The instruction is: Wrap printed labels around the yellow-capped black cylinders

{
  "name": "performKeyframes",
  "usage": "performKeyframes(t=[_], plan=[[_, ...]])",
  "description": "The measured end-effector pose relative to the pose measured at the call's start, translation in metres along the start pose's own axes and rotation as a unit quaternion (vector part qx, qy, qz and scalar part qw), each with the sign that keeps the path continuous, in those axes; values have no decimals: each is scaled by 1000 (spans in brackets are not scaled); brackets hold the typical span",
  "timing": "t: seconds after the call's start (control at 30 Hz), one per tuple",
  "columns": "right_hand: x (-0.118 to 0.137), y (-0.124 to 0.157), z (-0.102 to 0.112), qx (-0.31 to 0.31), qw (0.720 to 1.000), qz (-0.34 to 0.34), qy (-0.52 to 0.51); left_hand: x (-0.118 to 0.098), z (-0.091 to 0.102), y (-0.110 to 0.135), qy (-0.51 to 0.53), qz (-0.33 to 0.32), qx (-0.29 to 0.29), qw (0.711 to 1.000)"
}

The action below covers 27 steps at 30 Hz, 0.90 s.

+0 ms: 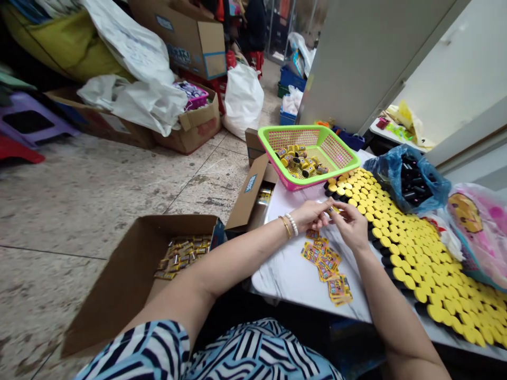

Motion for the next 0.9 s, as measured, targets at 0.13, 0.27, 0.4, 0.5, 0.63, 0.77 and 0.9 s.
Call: performKeyframes(t=[0.13, 0.27, 0.4, 0.5, 0.63, 0.77, 0.9], plan=[[5, -55, 5, -44, 998, -31, -18, -20, 14, 6, -55, -62, -50, 995], [43, -121, 12, -56, 991, 103, 66, -43, 36, 11, -208, -156, -138, 956], [43, -118, 29, -68, 977, 111, 168, -45, 27, 15, -487, -192, -141, 840], [29, -77, 52, -117, 962, 91, 231, -32, 8, 20, -642, -176, -94, 740], [14, -30, 76, -190, 949, 94, 232, -25, -1, 23, -684, -161, -97, 704], [27, -13, 69, -163, 951, 125, 231, -29, 2, 27, -682, -171, -131, 699], [41, -9, 45, -82, 967, 143, 196, -31, 3, 28, -698, -178, -131, 681]])
Point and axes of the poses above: each hand's wrist, its own y-axis away from the middle knuckle, its own z-axis out of the back of the hand, x = y × z, the point moved 9 cm from there along -y, towards the middle knuckle, and after that the axes turned 4 degrees about z, right-handed, at the moved point
